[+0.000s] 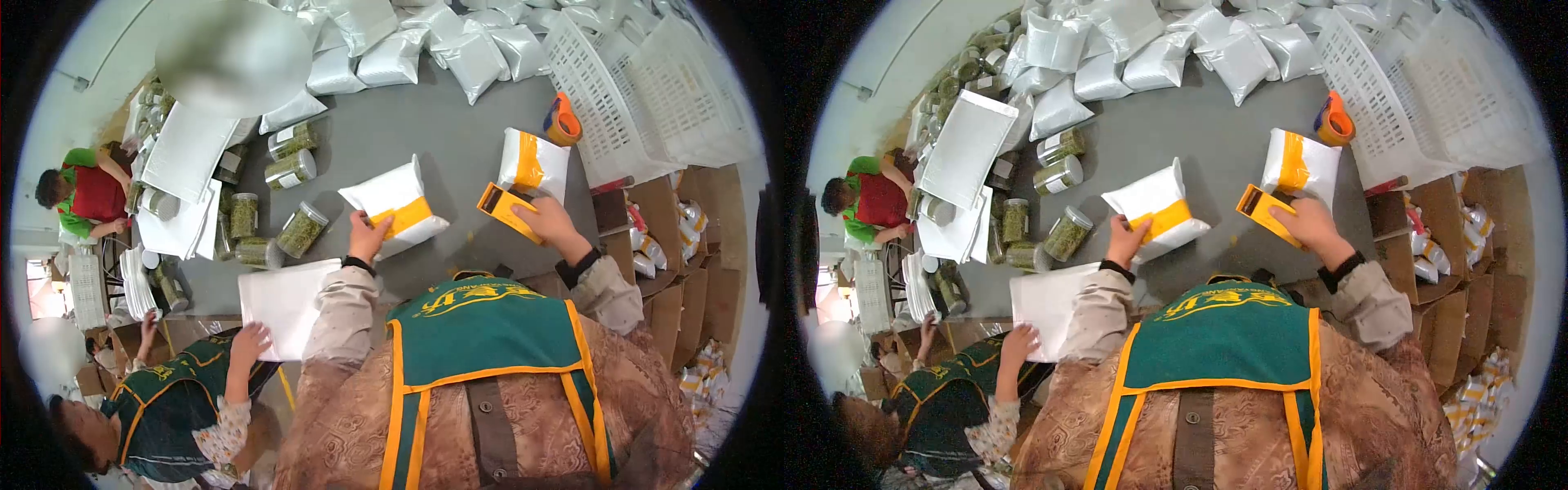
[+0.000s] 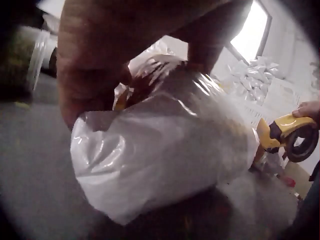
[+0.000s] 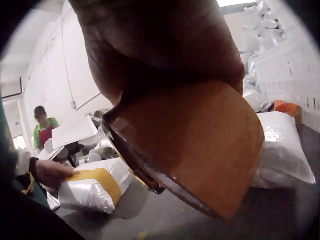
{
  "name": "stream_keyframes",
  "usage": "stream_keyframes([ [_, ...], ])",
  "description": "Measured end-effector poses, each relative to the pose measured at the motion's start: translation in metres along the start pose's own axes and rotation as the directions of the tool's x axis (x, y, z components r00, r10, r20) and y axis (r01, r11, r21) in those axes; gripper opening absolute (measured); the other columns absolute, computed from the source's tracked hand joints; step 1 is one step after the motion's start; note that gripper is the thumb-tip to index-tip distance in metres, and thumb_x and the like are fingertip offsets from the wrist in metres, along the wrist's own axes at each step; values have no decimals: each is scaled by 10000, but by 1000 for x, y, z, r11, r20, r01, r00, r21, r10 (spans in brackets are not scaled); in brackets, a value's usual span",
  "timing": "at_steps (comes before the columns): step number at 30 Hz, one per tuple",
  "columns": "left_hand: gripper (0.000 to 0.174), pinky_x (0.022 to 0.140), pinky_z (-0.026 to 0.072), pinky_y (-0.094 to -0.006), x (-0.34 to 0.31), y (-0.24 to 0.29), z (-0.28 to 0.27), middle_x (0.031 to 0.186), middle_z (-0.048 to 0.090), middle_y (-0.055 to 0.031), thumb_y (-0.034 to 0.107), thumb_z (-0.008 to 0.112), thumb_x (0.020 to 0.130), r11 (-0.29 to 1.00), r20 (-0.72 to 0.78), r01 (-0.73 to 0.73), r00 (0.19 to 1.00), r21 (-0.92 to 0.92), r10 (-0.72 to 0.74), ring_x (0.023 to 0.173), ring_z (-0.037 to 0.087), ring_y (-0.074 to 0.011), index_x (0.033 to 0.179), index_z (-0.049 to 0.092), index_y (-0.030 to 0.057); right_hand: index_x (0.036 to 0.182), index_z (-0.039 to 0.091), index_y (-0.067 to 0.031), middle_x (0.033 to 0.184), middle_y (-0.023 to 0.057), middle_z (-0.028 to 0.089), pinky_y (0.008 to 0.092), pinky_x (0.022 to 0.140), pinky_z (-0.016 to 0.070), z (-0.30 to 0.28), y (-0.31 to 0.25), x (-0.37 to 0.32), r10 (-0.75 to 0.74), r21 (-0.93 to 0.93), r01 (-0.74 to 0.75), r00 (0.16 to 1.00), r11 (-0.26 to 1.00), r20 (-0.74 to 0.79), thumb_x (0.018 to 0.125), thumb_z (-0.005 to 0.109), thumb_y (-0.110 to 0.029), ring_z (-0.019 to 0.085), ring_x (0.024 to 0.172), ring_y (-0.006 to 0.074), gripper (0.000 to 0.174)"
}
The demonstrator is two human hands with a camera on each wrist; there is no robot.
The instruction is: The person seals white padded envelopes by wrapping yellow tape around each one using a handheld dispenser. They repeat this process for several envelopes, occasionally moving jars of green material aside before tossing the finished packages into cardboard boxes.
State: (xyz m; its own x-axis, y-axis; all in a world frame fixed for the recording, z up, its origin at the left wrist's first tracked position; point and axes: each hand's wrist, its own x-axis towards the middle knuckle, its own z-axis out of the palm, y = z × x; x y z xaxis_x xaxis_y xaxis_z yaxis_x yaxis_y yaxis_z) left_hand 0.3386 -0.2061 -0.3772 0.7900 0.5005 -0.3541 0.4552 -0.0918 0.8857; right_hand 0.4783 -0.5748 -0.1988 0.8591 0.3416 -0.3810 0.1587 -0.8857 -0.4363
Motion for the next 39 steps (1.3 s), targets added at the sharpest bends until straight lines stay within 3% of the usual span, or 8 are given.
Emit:
stream_keyframes([
  [12,1048,969,368,-370,26,55,100,1233,423,-210,308,885,589,985,-55,75,995,-153,-85,1135,440,-288,1324,217,-30,767,611,-43,776,164,610,446,750,463,51,80,-35,-454,-248,438,891,864,-7,819,630,-389,582,861,346,351],
  [16,753,942,414,-387,19,87,68,1206,507,-126,241,749,771,851,189,287,956,-439,-225,1067,530,-255,1345,295,65,938,625,-17,954,164,613,444,808,461,28,97,-24,-80,34,140,729,990,-680,817,633,-368,568,901,365,371],
  [23,547,1074,322,-425,-10,132,27,1383,453,-87,407,402,955,601,557,414,828,-684,63,1242,453,-282,1388,375,74,741,660,-29,762,190,643,473,634,495,9,113,26,-19,149,55,972,987,-235,836,523,-235,622,692,369,266],
  [24,548,1060,338,-433,-25,153,29,1374,460,-95,404,411,948,595,570,406,815,-693,108,1235,459,-288,1385,376,74,740,659,-34,772,207,640,459,615,480,10,102,31,-427,-214,382,874,899,-232,858,506,-234,612,677,367,278],
  [25,550,1045,355,-442,-38,163,31,1365,466,-102,400,420,942,585,571,394,808,-709,147,1227,465,-295,1382,377,74,743,646,-19,678,155,623,395,564,462,-1,81,19,-301,291,441,856,849,-420,874,525,-245,606,611,289,288],
  [30,567,1036,364,-452,-67,191,38,1354,475,-108,429,417,928,676,599,299,756,-673,262,1219,474,-303,1370,392,75,749,610,-11,588,36,550,304,462,428,-62,81,-57,43,965,-124,990,-230,137,869,576,-222,540,515,149,246],
  [37,593,1023,377,-466,-86,212,80,1338,488,-117,469,414,908,789,723,255,616,-560,314,1207,486,-315,1352,413,77,1200,493,-14,913,95,615,293,653,507,-175,145,-187,514,560,827,502,-51,-695,929,461,-379,607,762,142,456],
  [39,614,1005,397,-466,-92,222,99,1308,508,-149,468,416,903,836,729,240,638,-494,247,1178,511,-324,1333,414,29,1286,412,-49,1057,113,592,327,768,491,-162,156,-186,280,717,684,667,137,-690,948,453,-357,603,859,179,458],
])
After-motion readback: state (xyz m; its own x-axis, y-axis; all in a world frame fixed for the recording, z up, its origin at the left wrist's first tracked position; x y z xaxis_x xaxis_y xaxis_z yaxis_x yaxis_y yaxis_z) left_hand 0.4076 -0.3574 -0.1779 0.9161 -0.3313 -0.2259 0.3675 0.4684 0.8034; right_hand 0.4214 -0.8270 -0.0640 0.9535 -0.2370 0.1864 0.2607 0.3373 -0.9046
